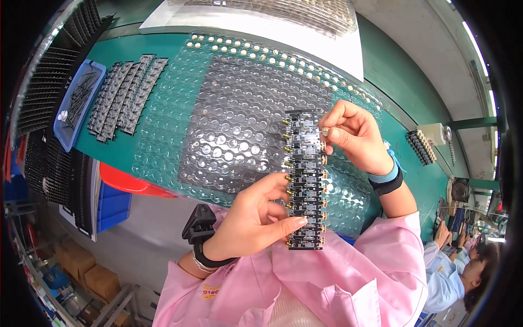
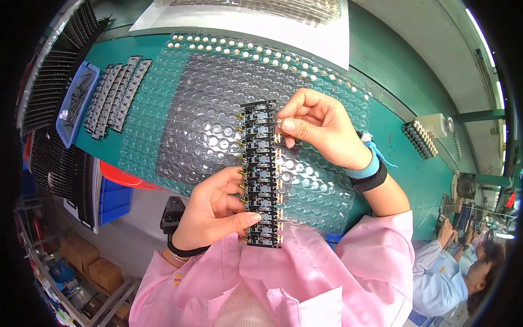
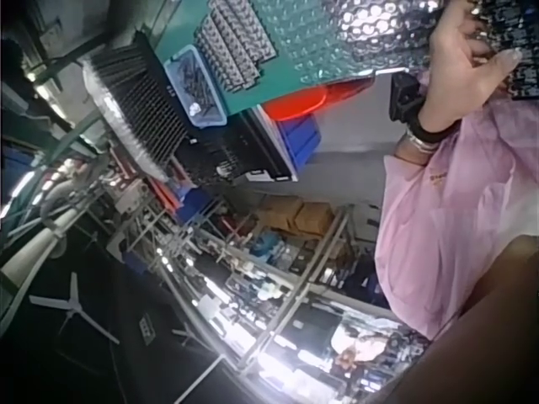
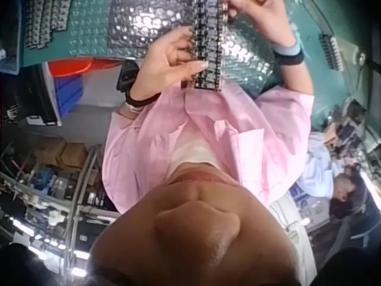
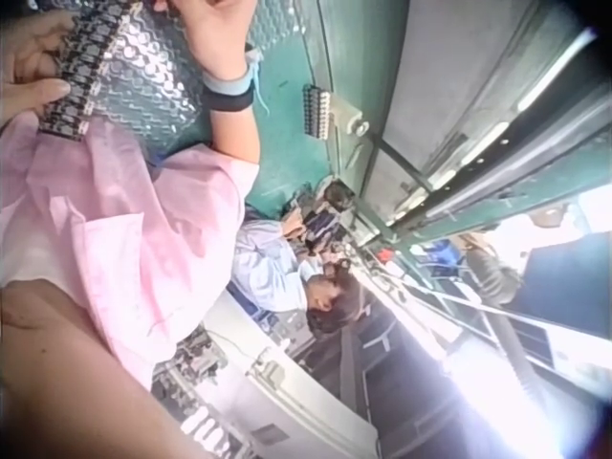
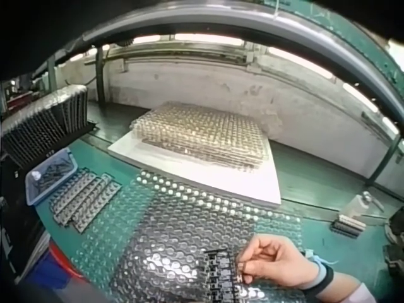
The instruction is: Manually picking small electronic components from a tray and inserting them into a PCB strip.
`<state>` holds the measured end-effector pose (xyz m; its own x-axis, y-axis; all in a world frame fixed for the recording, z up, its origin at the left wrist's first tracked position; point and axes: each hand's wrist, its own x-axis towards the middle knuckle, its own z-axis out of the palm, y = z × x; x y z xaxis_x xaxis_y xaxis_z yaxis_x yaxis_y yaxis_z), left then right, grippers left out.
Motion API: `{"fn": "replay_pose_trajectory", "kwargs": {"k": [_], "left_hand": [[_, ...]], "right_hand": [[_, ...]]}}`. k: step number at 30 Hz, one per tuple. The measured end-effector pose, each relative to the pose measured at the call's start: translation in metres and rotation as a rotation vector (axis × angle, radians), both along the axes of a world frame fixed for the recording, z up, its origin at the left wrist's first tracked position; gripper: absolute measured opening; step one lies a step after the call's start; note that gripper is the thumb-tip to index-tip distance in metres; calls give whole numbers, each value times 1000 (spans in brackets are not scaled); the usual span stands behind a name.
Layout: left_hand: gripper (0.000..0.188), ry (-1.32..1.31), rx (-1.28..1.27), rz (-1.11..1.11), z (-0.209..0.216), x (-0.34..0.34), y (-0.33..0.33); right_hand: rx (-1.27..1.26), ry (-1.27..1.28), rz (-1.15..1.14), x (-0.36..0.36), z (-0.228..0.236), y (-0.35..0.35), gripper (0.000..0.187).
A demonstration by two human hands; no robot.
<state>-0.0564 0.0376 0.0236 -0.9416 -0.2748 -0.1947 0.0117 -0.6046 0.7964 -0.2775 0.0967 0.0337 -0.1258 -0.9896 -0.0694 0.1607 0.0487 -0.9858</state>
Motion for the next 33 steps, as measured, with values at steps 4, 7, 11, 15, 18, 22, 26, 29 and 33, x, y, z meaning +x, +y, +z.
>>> {"fn": "replay_pose_trajectory", "kwargs": {"k": [4,7,11,15,18,22,26,29,33], "left_hand": [[52,9,15,-22,2,0,-1],[53,35,-21,-16,-1,-2,0],[53,36,-39,6,-5,-2,2],[51,-16,-66,-24,-3,-1,2],[52,-24,-72,-18,-5,-2,2],[54,16,-4,-33,-7,-2,0],[54,39,57,7,-3,1,-5],[54,31,67,15,-2,3,-5],[54,12,59,-12,-2,1,-5]], "right_hand": [[3,7,2,-1,-1,-1,16],[0,9,-2,-1,-1,-1,16],[-5,9,-14,0,-1,-1,17],[-17,40,-12,1,-1,0,17],[-35,80,-8,2,1,0,16],[14,59,-31,-2,4,-1,12],[-79,509,-326,-52,8,-2,9],[-54,888,-392,-83,2,-1,10],[-22,1286,-237,-96,-10,-8,14]]}}
